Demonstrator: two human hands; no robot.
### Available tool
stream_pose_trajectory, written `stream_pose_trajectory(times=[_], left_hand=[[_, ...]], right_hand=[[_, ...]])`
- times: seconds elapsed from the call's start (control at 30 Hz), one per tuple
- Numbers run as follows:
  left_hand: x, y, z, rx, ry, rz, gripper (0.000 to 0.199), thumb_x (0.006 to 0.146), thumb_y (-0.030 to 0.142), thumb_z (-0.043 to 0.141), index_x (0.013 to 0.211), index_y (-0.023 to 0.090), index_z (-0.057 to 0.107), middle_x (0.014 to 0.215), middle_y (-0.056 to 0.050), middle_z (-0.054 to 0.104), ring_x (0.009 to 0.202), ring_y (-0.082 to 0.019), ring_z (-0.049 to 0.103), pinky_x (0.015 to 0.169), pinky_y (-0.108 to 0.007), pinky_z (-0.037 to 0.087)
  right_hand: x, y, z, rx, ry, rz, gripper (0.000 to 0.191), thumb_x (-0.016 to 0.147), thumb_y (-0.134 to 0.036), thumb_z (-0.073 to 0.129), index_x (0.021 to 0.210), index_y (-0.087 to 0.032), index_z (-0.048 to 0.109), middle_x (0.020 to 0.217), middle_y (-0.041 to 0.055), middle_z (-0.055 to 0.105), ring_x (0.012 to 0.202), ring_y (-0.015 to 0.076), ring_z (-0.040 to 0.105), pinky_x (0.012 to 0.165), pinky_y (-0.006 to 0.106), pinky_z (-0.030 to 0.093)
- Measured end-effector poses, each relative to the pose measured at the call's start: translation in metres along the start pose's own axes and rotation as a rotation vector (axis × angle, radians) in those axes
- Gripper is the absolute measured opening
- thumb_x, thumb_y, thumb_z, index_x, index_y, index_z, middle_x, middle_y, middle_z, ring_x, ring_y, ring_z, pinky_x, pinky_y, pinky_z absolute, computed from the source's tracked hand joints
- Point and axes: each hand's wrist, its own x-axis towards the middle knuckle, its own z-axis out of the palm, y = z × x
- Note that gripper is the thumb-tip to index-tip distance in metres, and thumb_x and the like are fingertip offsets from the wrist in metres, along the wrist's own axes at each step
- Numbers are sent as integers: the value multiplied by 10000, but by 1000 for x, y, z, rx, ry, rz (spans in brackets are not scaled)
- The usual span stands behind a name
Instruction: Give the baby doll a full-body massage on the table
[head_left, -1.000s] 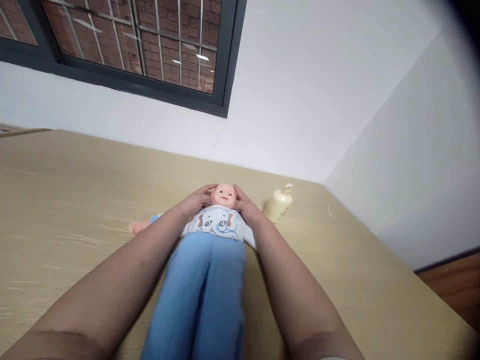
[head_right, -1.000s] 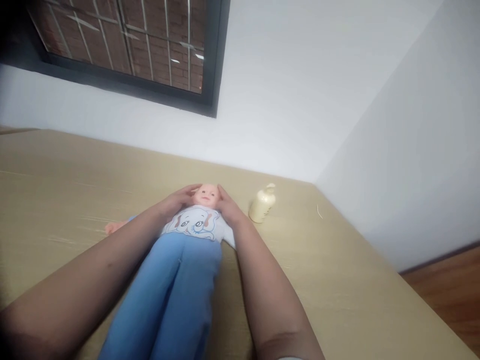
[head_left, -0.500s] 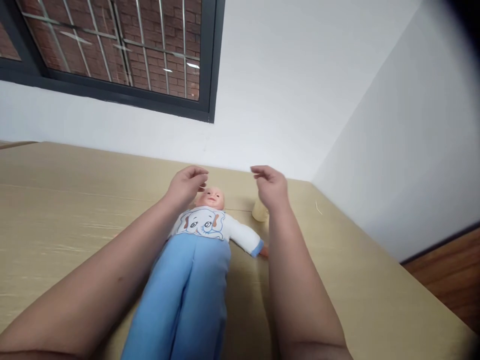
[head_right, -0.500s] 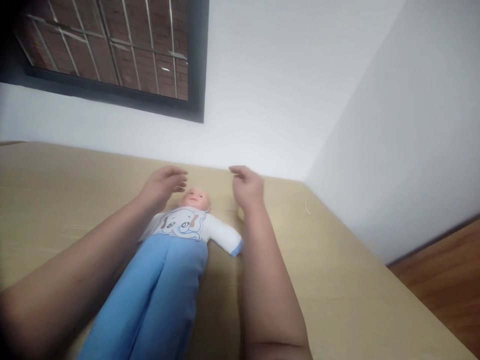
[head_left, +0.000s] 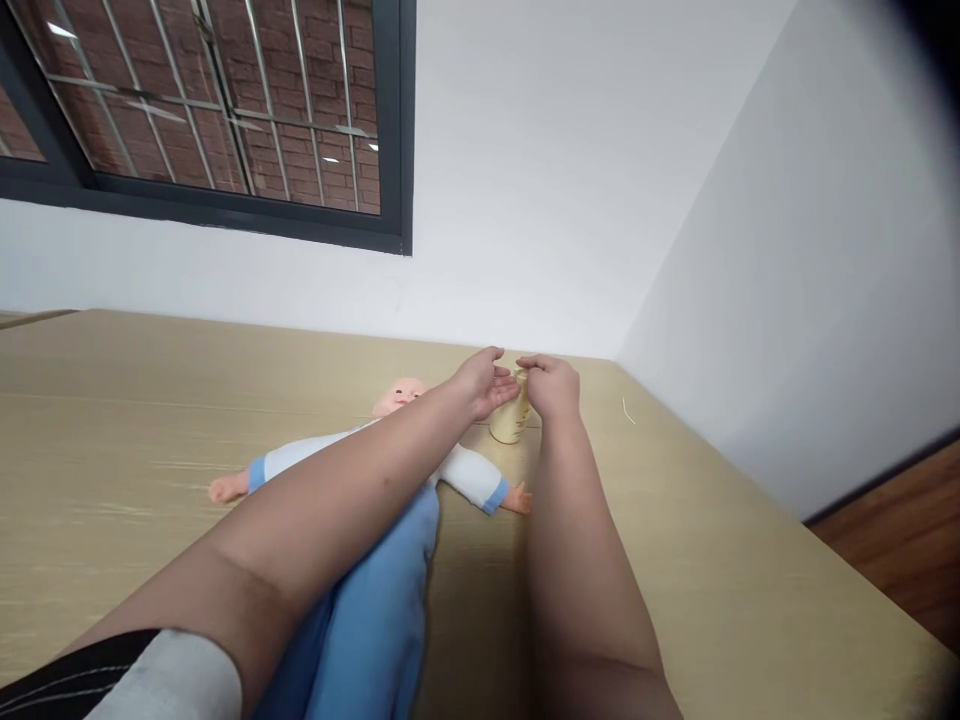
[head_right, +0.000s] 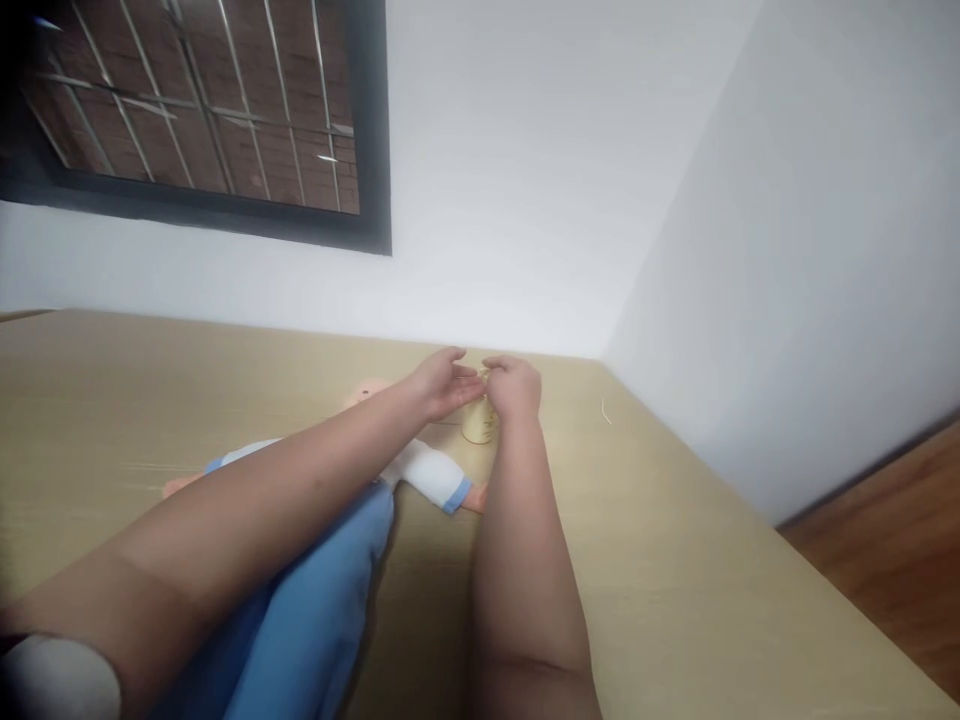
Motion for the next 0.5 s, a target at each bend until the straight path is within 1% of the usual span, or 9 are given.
stream_pose_trajectory(times=[0.13, 0.27, 0.37, 0.43, 0.5], left_hand=[[9, -4, 0, -30, -5, -11, 414, 982, 377, 492, 1209, 32, 534, 1014, -197, 573, 901, -249, 671, 758, -291, 613], [8, -2, -10, -47, -38, -16, 448, 980, 368, 491, 1246, 9, 537, 1014, -213, 596, 925, -268, 686, 765, -305, 623], [-4, 6, -26, -33, -57, -31, 438, 972, 365, 509, 1240, 24, 568, 1004, -217, 627, 927, -280, 698, 745, -317, 630], [-17, 14, -41, -36, -59, -22, 448, 975, 368, 504, 1229, 9, 584, 981, -217, 643, 911, -277, 705, 752, -322, 633], [-32, 22, -59, -57, -54, 11, 474, 975, 374, 498, 1220, -21, 591, 946, -216, 655, 897, -271, 711, 773, -320, 632]], right_hand=[[-2, -5, -1, 2, 7, 17, 431, 671, -160, 487, 945, -250, 808, 1060, 23, 790, 1036, 214, 711, 954, 331, 526], [-3, -9, -1, -14, -5, 27, 419, 675, -158, 486, 925, -254, 808, 1054, 22, 790, 1017, 217, 712, 947, 338, 521], [-2, -10, -3, -30, -10, 38, 419, 694, -163, 478, 935, -256, 808, 1065, 24, 788, 1058, 231, 701, 968, 354, 510], [-1, -12, -5, -68, -25, 38, 402, 709, -168, 485, 932, -253, 809, 1060, 37, 786, 1071, 251, 697, 978, 374, 506], [-1, -20, -7, -114, -34, 18, 377, 737, -186, 506, 960, -241, 805, 1048, 59, 784, 1067, 281, 698, 983, 409, 508]])
